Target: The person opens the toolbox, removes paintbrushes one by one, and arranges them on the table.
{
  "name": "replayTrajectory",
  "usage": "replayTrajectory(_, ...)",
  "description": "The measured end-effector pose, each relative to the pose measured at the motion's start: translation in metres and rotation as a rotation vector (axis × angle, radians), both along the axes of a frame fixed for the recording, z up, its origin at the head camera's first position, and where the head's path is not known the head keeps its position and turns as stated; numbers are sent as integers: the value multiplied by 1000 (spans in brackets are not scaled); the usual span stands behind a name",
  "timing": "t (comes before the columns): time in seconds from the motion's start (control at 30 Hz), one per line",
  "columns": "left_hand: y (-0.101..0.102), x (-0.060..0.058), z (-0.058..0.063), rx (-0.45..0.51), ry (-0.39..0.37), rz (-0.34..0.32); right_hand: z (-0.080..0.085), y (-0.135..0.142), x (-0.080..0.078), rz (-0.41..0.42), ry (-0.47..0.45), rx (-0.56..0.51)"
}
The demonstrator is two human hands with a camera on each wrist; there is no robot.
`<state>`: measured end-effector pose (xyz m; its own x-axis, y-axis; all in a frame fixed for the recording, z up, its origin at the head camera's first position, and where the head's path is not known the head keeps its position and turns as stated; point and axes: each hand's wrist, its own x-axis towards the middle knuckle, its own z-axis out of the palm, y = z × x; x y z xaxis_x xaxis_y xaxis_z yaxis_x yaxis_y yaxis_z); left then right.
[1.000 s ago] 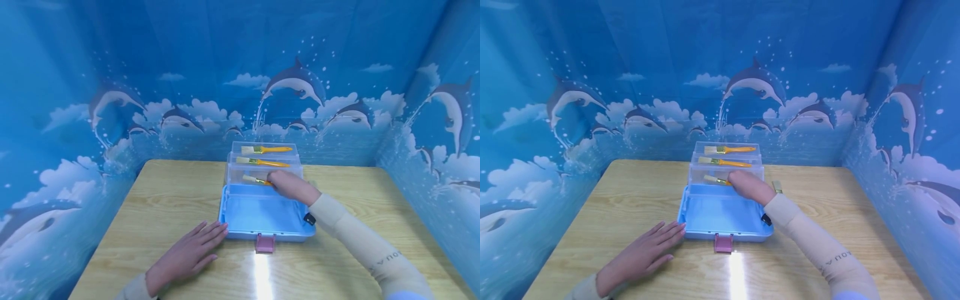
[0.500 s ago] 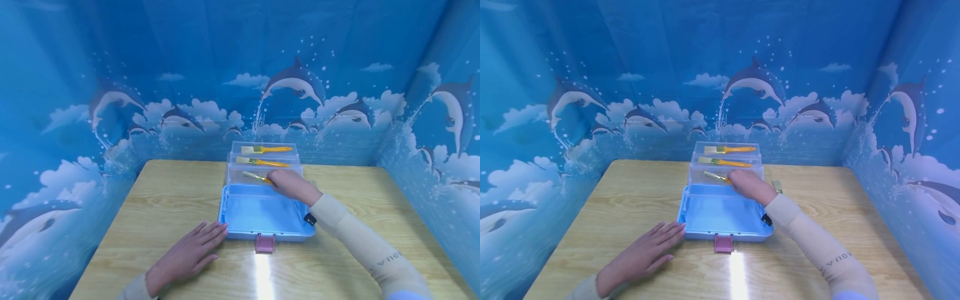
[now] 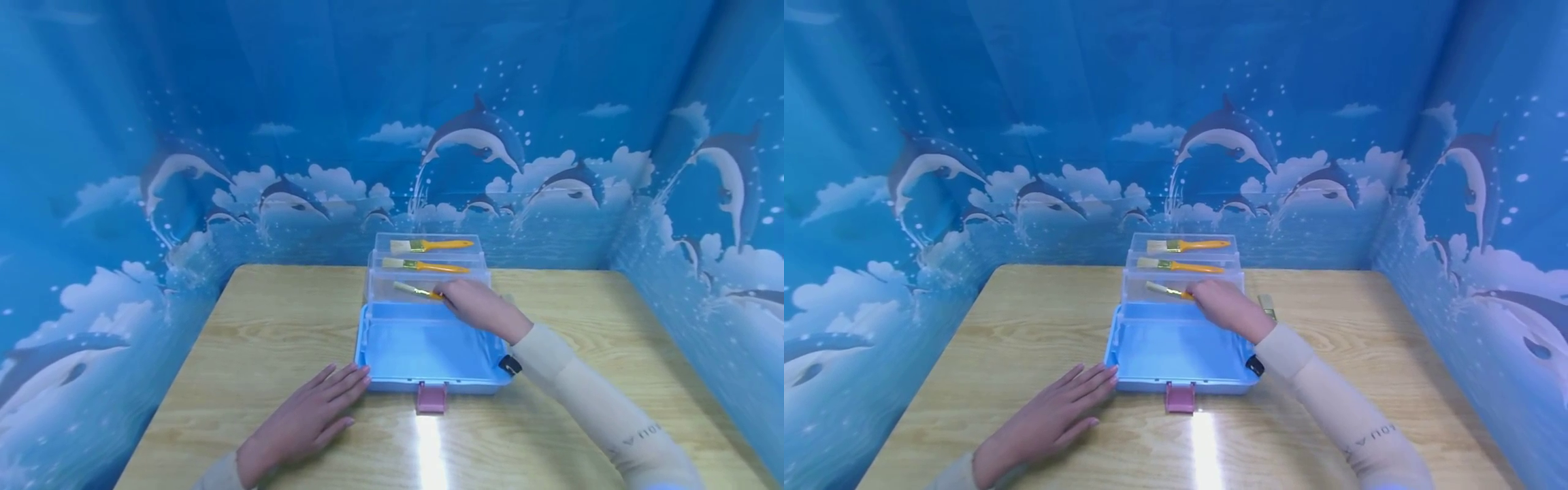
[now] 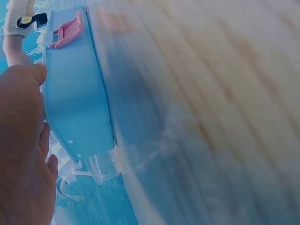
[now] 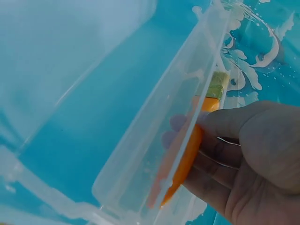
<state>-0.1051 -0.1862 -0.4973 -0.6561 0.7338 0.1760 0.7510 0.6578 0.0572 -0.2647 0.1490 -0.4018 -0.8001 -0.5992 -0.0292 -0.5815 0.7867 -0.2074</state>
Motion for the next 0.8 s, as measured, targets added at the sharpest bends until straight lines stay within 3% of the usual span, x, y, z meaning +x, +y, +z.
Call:
replayTrajectory(0.27,-1,1,-2,0,24,-3,3,6,5,-20,-61,-87)
replayTrajectory(0.8,1,1,0,-23,-19,11,4,17,17,-85,-33,-171)
